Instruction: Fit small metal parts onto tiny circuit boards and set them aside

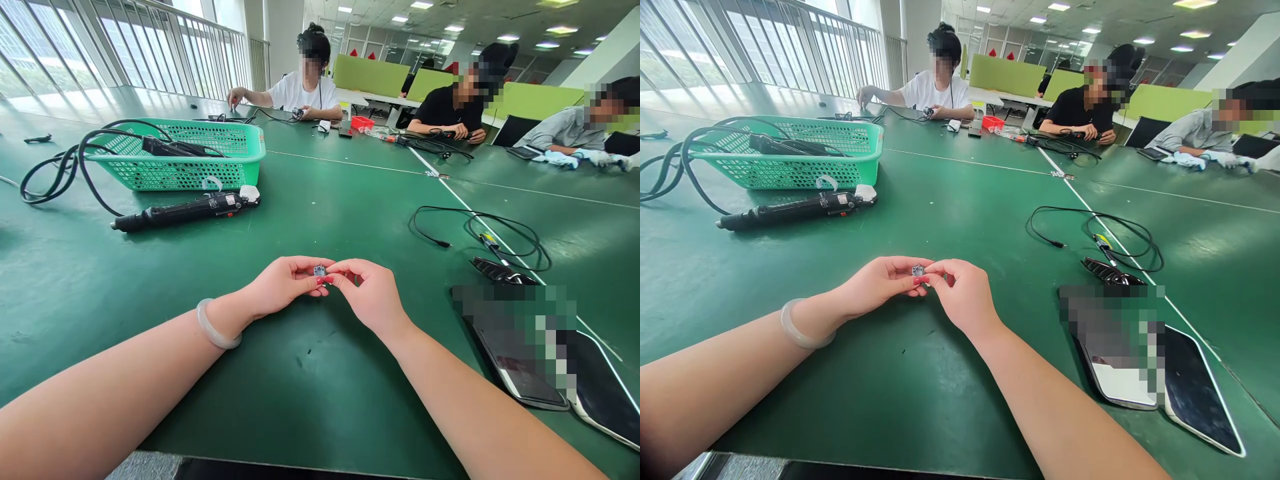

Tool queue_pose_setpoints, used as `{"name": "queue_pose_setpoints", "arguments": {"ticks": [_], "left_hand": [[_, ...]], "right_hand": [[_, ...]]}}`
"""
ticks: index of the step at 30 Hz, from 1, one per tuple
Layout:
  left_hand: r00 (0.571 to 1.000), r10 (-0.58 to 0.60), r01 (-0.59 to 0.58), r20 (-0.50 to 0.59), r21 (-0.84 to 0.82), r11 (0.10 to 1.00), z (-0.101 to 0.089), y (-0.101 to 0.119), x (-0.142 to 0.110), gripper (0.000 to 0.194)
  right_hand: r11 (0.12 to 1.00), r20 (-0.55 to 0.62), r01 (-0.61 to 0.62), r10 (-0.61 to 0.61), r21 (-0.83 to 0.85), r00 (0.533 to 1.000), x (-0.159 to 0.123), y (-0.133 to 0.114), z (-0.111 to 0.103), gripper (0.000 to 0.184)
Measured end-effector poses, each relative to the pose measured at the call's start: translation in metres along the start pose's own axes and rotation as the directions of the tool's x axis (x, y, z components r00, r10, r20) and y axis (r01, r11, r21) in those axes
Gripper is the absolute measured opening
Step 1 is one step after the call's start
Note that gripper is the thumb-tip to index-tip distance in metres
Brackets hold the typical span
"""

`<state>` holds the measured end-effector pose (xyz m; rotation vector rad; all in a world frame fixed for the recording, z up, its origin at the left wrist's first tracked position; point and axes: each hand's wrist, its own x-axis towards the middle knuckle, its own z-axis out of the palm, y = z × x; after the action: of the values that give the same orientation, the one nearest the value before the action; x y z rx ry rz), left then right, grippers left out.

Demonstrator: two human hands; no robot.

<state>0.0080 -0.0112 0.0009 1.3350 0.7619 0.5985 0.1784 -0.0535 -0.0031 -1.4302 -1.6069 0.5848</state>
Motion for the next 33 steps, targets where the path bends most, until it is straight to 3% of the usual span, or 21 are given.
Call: {"name": "queue_pose_setpoints", "arguments": {"ticks": [9,21,28,33], "left_hand": [[0.999,0.028,-0.028,0.032,-0.002,1.000,-0.0017,-0.0025,0.0002,0.047],[0.998,0.057,-0.057,0.002,0.109,0.992,-0.0011,-0.0014,-0.0014,0.048],[0.998,0.064,-0.058,-0.022,0.223,0.973,-0.0017,-0.0019,-0.0011,0.051],[0.998,0.063,-0.056,-0.020,0.246,0.968,-0.0010,-0.0023,-0.0024,0.047]], "right_hand": [[0.994,0.001,0.071,-0.072,-0.086,0.997,0.0012,-0.0003,-0.0005,0.014],[0.994,-0.013,0.068,-0.069,-0.090,0.998,0.0006,-0.0018,0.0000,0.014],[0.979,-0.001,0.134,-0.136,-0.155,0.991,-0.0006,-0.0032,-0.0007,0.014],[0.992,0.007,0.077,-0.076,-0.099,0.997,-0.0001,-0.0031,-0.0002,0.014]]}}
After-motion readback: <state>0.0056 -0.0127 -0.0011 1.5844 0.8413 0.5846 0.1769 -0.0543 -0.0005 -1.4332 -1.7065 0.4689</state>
